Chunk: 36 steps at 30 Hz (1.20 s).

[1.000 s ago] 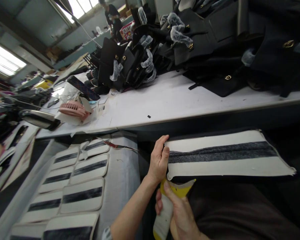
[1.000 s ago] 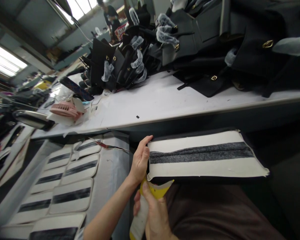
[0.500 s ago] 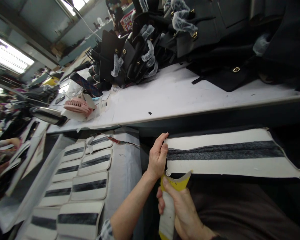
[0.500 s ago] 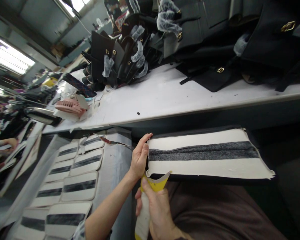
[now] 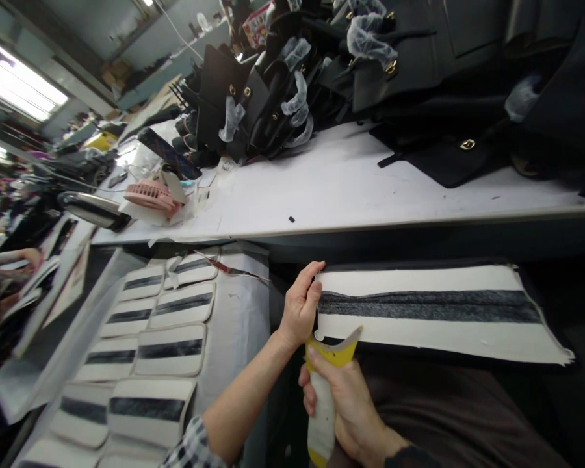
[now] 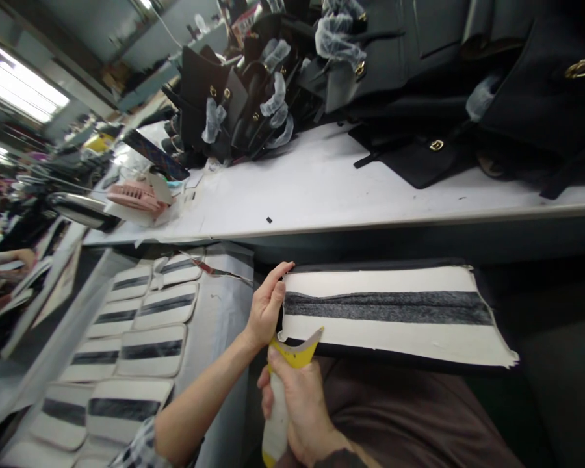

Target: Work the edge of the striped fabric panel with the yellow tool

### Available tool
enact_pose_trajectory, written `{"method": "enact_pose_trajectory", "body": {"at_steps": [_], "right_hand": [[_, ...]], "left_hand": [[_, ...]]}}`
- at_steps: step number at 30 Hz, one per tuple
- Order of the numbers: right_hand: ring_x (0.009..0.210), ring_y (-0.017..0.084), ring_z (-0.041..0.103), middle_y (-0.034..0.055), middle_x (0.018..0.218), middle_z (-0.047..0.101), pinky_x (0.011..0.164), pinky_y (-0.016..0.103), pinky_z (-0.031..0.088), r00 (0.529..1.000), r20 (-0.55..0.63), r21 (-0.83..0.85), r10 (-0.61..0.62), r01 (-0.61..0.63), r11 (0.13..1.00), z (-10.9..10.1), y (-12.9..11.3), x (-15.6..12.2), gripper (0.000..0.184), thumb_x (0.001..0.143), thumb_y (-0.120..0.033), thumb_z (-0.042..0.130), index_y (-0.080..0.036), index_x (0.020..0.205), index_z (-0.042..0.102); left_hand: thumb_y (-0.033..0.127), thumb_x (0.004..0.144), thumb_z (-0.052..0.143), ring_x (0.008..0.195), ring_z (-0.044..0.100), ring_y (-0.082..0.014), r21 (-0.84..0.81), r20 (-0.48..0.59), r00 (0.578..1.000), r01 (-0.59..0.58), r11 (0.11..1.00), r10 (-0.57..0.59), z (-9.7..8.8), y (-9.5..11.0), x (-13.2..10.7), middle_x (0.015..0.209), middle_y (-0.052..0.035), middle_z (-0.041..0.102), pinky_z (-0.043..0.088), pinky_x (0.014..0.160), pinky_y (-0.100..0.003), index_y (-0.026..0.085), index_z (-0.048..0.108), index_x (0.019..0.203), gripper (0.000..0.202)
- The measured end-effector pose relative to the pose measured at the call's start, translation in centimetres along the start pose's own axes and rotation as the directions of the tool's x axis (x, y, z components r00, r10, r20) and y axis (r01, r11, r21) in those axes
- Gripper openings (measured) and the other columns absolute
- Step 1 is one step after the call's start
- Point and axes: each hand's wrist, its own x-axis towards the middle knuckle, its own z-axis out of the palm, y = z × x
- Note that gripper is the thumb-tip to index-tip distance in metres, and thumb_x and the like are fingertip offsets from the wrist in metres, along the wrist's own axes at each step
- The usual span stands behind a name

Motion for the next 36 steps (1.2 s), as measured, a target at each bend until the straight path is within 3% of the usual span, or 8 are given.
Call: {"method": "enact_pose_trajectory", "body": {"at_steps": [7, 11, 18, 27, 30, 33, 36], "right_hand": [[0.035, 0.01, 0.041, 0.0047, 0.054, 0.059, 0.034, 0.024, 0.035, 1.0, 0.021, -0.015, -0.011, 0.011, 1.0, -0.4, -0.2, 0.1, 0.045, 0.068, -0.053, 0.077, -0.012, 0.077, 0.06], [0.035, 0.012, 0.041, -0.0005, 0.039, 0.048, 0.036, 0.023, 0.035, 0.999, 0.037, -0.018, -0.018, 0.019, 1.0, -0.5, 0.0, 0.1, 0.043, 0.072, -0.052, 0.076, -0.013, 0.076, 0.061], [0.037, 0.012, 0.042, -0.0017, 0.038, 0.045, 0.037, 0.022, 0.034, 0.999, 0.044, -0.018, -0.001, 0.002, 1.0, -0.7, -0.1, 0.2, 0.045, 0.07, -0.054, 0.076, -0.013, 0.073, 0.06], [0.043, 0.01, 0.046, 0.0018, 0.061, 0.062, 0.04, 0.021, 0.038, 0.999, -0.002, 0.021, 0.043, -0.043, 0.999, -1.1, -2.3, -1.6, 0.055, 0.057, -0.045, 0.087, -0.014, 0.091, 0.056], [0.047, 0.011, 0.048, 0.0006, 0.064, 0.063, 0.042, 0.021, 0.042, 0.996, 0.021, 0.007, 0.083, -0.083, 0.997, -1.3, -2.4, -1.4, 0.06, 0.053, -0.04, 0.089, -0.017, 0.096, 0.055], [0.048, 0.013, 0.052, -0.0005, 0.063, 0.061, 0.044, 0.024, 0.047, 0.99, 0.09, -0.056, 0.109, -0.105, 0.993, -1.2, -1.7, -0.1, 0.054, 0.054, -0.041, 0.089, -0.016, 0.089, 0.056], [0.05, 0.012, 0.053, -0.0005, 0.063, 0.058, 0.046, 0.024, 0.049, 0.987, 0.136, -0.094, -0.091, 0.105, 0.99, -2.7, -3.3, 0.7, 0.04, 0.072, -0.046, 0.078, -0.013, 0.082, 0.058]], "left_hand": [[0.036, 0.097, 0.041, 0.131, 0.045, -0.0209, 0.032, 0.009, 1.0, -0.012, 0.999, 0.012, -0.1, 0.5, 0.2, 0.138, -0.0049, 0.053, 0.032, 0.115, -0.037, 0.023, 0.053, 0.13, 0.038], [0.035, 0.097, 0.041, 0.129, 0.046, -0.0208, 0.034, -0.001, 1.0, -0.007, 0.999, 0.007, 0.0, 0.9, 0.3, 0.136, -0.0055, 0.054, 0.033, 0.114, -0.037, 0.022, 0.053, 0.129, 0.037], [0.033, 0.097, 0.041, 0.128, 0.047, -0.0198, 0.107, 0.013, 1.0, -0.025, 0.994, 0.023, 0.2, 1.1, 0.3, 0.135, -0.0058, 0.054, 0.034, 0.113, -0.035, 0.022, 0.051, 0.13, 0.036], [0.033, 0.096, 0.042, 0.12, 0.053, -0.0192, 0.224, -0.036, 0.996, -0.07, 0.972, 0.08, 1.5, 2.7, 0.6, 0.126, -0.0098, 0.058, 0.04, 0.108, -0.032, 0.015, 0.052, 0.124, 0.035], [0.038, 0.095, 0.043, 0.111, 0.058, -0.0201, 0.401, -0.109, 0.987, -0.063, 0.914, 0.116, 1.7, 2.6, 0.7, 0.116, -0.0084, 0.063, 0.045, 0.103, -0.033, 0.015, 0.055, 0.117, 0.034], [0.041, 0.094, 0.045, 0.104, 0.061, -0.0196, 0.584, -0.146, 0.978, -0.037, 0.811, 0.15, 1.1, 2.1, 0.3, 0.109, -0.0049, 0.066, 0.041, 0.109, -0.038, 0.017, 0.055, 0.114, 0.033], [0.039, 0.094, 0.047, 0.102, 0.061, -0.0203, 0.688, -0.147, 0.965, -0.059, 0.724, 0.218, 3.2, 2.8, 1.0, 0.109, -0.0058, 0.065, 0.038, 0.111, -0.048, 0.018, 0.055, 0.114, 0.03]]}}
